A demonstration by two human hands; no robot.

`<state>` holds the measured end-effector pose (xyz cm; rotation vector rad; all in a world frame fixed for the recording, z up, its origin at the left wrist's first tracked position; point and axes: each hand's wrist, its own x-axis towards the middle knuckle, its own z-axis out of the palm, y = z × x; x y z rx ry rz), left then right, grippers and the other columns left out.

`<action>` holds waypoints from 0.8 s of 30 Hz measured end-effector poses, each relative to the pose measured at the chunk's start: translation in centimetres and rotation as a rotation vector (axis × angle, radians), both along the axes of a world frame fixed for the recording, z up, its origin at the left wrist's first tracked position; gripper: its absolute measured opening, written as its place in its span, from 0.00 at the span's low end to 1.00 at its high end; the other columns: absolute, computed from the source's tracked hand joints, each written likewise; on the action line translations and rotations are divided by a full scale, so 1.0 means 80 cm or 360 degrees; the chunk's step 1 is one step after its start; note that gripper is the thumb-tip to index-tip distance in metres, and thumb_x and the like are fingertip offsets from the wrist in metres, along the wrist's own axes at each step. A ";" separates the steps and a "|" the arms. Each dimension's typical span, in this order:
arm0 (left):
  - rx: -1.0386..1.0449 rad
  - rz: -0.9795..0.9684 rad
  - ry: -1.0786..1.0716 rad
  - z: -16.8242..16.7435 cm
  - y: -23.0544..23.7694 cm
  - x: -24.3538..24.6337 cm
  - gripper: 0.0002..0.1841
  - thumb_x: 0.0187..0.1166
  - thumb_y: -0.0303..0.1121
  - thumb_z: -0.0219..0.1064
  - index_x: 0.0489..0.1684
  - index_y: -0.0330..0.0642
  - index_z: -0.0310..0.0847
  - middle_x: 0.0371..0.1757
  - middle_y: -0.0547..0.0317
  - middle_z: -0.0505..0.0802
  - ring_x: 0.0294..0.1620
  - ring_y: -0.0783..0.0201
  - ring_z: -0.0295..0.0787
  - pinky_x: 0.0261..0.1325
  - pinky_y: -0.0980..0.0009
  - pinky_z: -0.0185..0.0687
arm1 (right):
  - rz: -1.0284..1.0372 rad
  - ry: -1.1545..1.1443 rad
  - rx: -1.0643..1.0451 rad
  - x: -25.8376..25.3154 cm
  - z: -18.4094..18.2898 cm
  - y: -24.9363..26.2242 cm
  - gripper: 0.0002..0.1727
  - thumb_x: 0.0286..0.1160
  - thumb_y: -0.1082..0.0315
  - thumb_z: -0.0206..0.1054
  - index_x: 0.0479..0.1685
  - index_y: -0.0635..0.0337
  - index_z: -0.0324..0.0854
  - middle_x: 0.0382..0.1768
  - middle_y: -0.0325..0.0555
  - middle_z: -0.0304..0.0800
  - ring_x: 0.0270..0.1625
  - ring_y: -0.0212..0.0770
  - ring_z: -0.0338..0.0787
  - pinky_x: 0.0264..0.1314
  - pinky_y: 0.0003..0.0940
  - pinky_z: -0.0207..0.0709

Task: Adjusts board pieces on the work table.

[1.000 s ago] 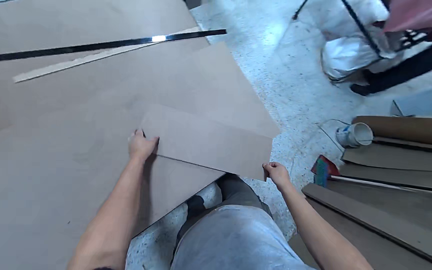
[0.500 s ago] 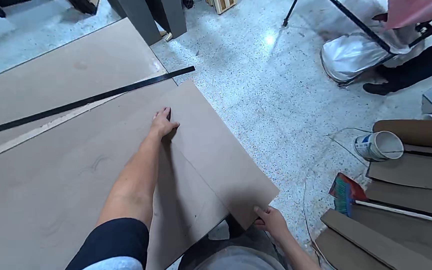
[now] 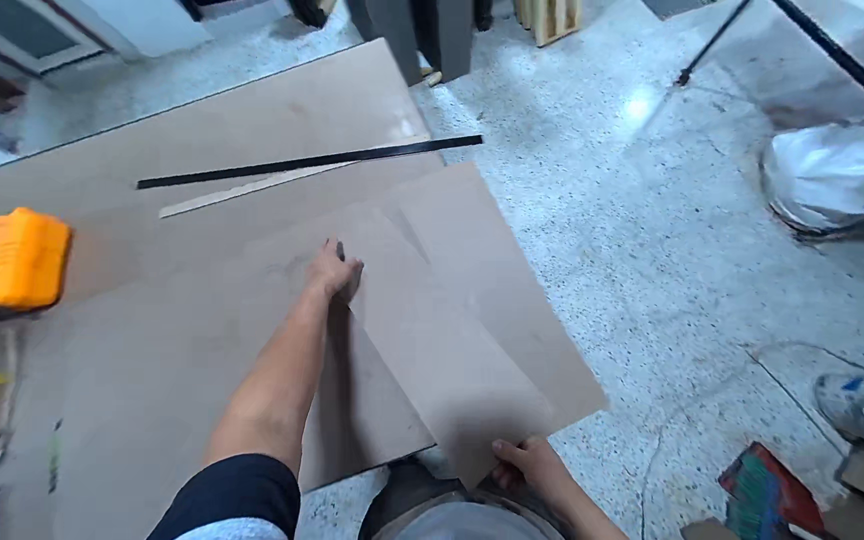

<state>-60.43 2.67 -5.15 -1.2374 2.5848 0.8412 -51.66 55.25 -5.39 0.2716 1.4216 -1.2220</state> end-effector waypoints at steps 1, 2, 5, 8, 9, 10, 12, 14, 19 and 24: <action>-0.0024 0.0145 -0.0012 0.001 0.003 0.057 0.44 0.75 0.48 0.75 0.90 0.39 0.61 0.91 0.36 0.63 0.87 0.34 0.65 0.82 0.31 0.65 | 0.0038 0.0010 0.0004 0.015 -0.008 -0.026 0.19 0.83 0.55 0.69 0.48 0.67 0.86 0.33 0.54 0.96 0.33 0.48 0.97 0.41 0.44 0.93; -0.0023 0.0302 -0.0012 0.004 0.014 0.118 0.45 0.75 0.48 0.75 0.91 0.39 0.59 0.92 0.35 0.61 0.87 0.33 0.66 0.81 0.31 0.67 | 0.0052 0.0004 0.0000 0.034 -0.014 -0.054 0.20 0.85 0.55 0.68 0.48 0.68 0.85 0.33 0.55 0.96 0.34 0.49 0.97 0.41 0.44 0.93; 0.0006 0.0682 -0.0033 -0.007 0.072 0.319 0.42 0.77 0.55 0.71 0.88 0.41 0.63 0.87 0.35 0.70 0.80 0.34 0.75 0.76 0.32 0.74 | 0.0187 -0.0051 -0.0030 0.106 -0.020 -0.139 0.23 0.89 0.53 0.63 0.47 0.70 0.85 0.36 0.55 0.98 0.37 0.49 0.99 0.45 0.43 0.94; 0.0543 0.1025 0.0107 -0.018 0.139 0.503 0.37 0.84 0.56 0.65 0.87 0.41 0.66 0.74 0.42 0.86 0.71 0.47 0.86 0.75 0.45 0.81 | 0.0350 -0.0078 -0.0098 0.188 -0.019 -0.215 0.26 0.91 0.51 0.59 0.44 0.70 0.88 0.35 0.53 0.97 0.37 0.46 0.97 0.46 0.41 0.92; 0.0859 0.1147 0.0262 -0.018 0.159 0.552 0.34 0.87 0.54 0.61 0.85 0.40 0.67 0.67 0.44 0.90 0.63 0.51 0.92 0.68 0.50 0.87 | 0.0390 -0.0083 -0.0116 0.214 -0.019 -0.239 0.27 0.91 0.51 0.58 0.44 0.70 0.87 0.35 0.52 0.97 0.36 0.45 0.97 0.45 0.40 0.92; 0.1168 0.1262 0.0443 -0.012 0.179 0.590 0.31 0.91 0.52 0.56 0.82 0.38 0.68 0.60 0.42 0.93 0.56 0.50 0.95 0.62 0.51 0.91 | 0.0449 -0.0089 -0.0127 0.242 -0.019 -0.259 0.27 0.91 0.50 0.57 0.46 0.69 0.87 0.35 0.51 0.96 0.36 0.44 0.96 0.45 0.40 0.91; 0.1565 0.1423 0.0718 0.002 0.204 0.643 0.29 0.94 0.50 0.51 0.84 0.36 0.64 0.58 0.38 0.93 0.54 0.45 0.96 0.60 0.49 0.93 | 0.0677 -0.0132 -0.0165 0.292 -0.023 -0.292 0.27 0.93 0.48 0.54 0.55 0.66 0.86 0.37 0.49 0.96 0.37 0.41 0.95 0.45 0.37 0.90; 0.1643 0.1531 0.0858 0.006 0.202 0.678 0.27 0.94 0.45 0.53 0.84 0.35 0.63 0.56 0.37 0.93 0.52 0.45 0.96 0.59 0.50 0.93 | 0.1074 -0.0133 -0.0228 0.333 -0.031 -0.322 0.27 0.94 0.48 0.50 0.54 0.64 0.85 0.39 0.47 0.95 0.39 0.40 0.95 0.45 0.36 0.89; 0.1322 0.1949 0.0842 -0.028 0.145 0.758 0.22 0.92 0.36 0.58 0.73 0.25 0.70 0.39 0.40 0.92 0.33 0.50 0.95 0.42 0.54 0.95 | 0.1855 0.0755 -0.0368 0.354 -0.001 -0.405 0.21 0.87 0.47 0.58 0.49 0.51 0.91 0.42 0.37 0.96 0.45 0.35 0.95 0.57 0.42 0.88; 0.0311 0.1160 -0.0168 -0.021 0.105 0.833 0.47 0.70 0.52 0.79 0.91 0.46 0.60 0.72 0.40 0.85 0.67 0.43 0.87 0.70 0.43 0.84 | 0.1618 0.1929 -0.0002 0.244 -0.003 -0.526 0.30 0.83 0.46 0.64 0.79 0.52 0.76 0.71 0.52 0.86 0.70 0.52 0.87 0.74 0.58 0.80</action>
